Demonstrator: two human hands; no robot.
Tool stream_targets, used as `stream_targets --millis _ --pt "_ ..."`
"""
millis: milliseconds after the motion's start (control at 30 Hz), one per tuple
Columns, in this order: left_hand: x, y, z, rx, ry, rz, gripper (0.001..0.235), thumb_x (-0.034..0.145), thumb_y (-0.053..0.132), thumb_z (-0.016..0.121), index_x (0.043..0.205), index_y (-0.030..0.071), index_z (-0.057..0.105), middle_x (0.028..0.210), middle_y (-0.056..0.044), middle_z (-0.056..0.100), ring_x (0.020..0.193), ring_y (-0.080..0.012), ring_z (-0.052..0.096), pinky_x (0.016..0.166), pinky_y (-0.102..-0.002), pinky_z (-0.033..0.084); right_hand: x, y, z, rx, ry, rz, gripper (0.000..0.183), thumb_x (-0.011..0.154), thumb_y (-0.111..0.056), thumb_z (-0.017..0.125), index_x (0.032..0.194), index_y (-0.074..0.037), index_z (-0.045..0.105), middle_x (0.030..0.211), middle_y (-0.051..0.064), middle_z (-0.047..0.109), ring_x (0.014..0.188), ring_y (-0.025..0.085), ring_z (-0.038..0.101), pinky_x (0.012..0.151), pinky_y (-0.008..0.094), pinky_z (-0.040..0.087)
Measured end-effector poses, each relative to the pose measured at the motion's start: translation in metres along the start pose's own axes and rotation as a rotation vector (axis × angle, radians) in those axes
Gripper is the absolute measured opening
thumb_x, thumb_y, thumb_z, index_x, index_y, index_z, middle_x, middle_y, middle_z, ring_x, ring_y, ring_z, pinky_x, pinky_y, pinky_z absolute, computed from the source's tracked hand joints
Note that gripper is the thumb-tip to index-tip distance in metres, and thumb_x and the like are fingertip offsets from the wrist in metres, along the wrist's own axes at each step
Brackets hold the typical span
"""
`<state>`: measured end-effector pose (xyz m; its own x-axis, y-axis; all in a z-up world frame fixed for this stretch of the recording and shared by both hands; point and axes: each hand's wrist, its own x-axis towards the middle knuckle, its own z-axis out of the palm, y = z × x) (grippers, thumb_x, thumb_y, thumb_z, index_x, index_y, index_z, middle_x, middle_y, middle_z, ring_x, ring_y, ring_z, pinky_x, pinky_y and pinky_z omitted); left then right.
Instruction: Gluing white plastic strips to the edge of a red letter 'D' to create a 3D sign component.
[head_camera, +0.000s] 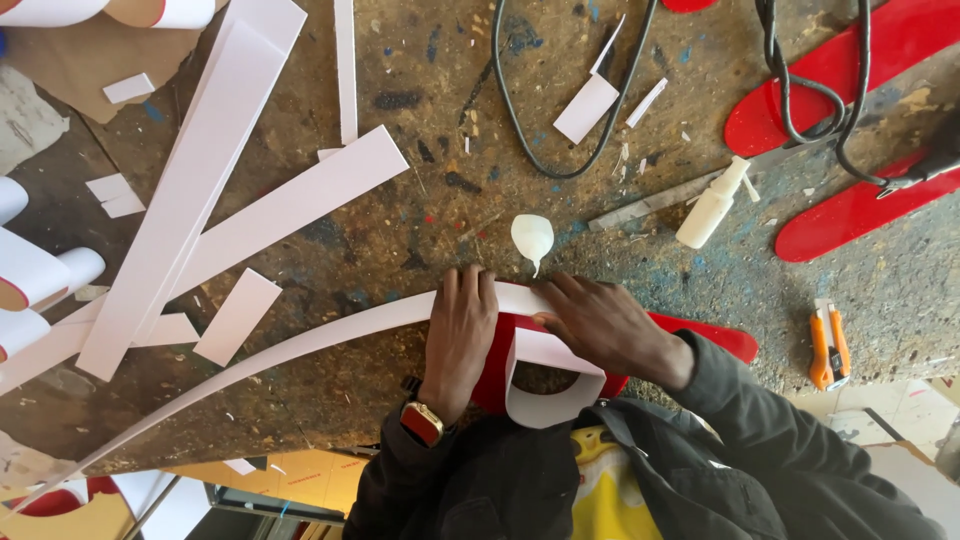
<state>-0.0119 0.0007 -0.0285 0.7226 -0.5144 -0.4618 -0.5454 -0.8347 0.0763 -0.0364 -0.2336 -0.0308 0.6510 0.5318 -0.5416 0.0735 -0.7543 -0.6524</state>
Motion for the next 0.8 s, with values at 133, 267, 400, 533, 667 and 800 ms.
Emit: stream_targets --millis 133,267,400,533,667,800 --pt "0.001 -0.002 -0.003 -0.042 -0.009 0.003 0.012 0.111 0.012 0.072 0.121 0.007 0.067 0.123 -0.011 0.062 0.111 -0.024 0.067 0.08 -0.029 0.062 0.016 -0.02 -0.001 -0.024 0.035 0.043 0.06 0.118 -0.061 0.036 0.144 -0.012 0.058 0.106 0.009 0.063 0.095 0.041 0.077 0.072 0.055 0.064" --pt "-0.002 -0.01 -0.012 -0.142 0.018 0.003 0.016 0.108 0.004 0.072 0.123 0.005 0.066 0.125 -0.013 0.063 0.114 -0.0276 0.069 0.082 -0.033 0.063 0.016 -0.025 0.007 -0.023 0.02 0.136 0.056 0.118 -0.061 0.037 0.143 -0.014 0.055 0.106 0.009 0.061 0.099 0.043 0.076 0.073 0.06 0.063" --pt "-0.015 -0.043 0.009 -0.246 0.053 -0.086 0.02 0.104 -0.001 0.075 0.123 0.007 0.07 0.124 -0.014 0.067 0.115 -0.0311 0.073 0.084 -0.041 0.066 0.013 -0.029 0.005 -0.047 0.041 0.164 0.056 0.118 -0.06 0.034 0.145 -0.015 0.054 0.105 0.008 0.061 0.102 0.042 0.076 0.072 0.06 0.064" --pt "-0.025 -0.048 0.025 -0.252 0.084 -0.094 0.029 0.097 -0.002 0.082 0.123 0.009 0.072 0.123 -0.011 0.07 0.119 -0.0305 0.075 0.082 -0.038 0.069 0.014 -0.027 0.012 -0.063 0.054 0.176 0.057 0.118 -0.062 0.036 0.145 -0.016 0.055 0.102 0.006 0.061 0.1 0.041 0.076 0.071 0.059 0.063" --pt "-0.029 -0.034 0.045 -0.2 0.109 -0.117 0.032 0.096 0.003 0.085 0.124 0.013 0.071 0.123 -0.006 0.069 0.116 -0.0265 0.075 0.078 -0.039 0.07 0.015 -0.025 0.013 -0.052 0.072 0.175 0.054 0.117 -0.061 0.039 0.143 -0.017 0.057 0.106 0.01 0.064 0.101 0.042 0.076 0.072 0.059 0.064" --pt "-0.032 -0.022 0.042 -0.198 0.076 -0.195 0.035 0.095 0.009 0.086 0.127 0.017 0.072 0.125 0.0 0.067 0.113 -0.0214 0.075 0.066 -0.037 0.071 0.011 -0.019 0.018 -0.032 0.048 0.169 0.052 0.117 -0.059 0.041 0.142 -0.017 0.058 0.108 0.01 0.064 0.102 0.044 0.076 0.072 0.06 0.065"
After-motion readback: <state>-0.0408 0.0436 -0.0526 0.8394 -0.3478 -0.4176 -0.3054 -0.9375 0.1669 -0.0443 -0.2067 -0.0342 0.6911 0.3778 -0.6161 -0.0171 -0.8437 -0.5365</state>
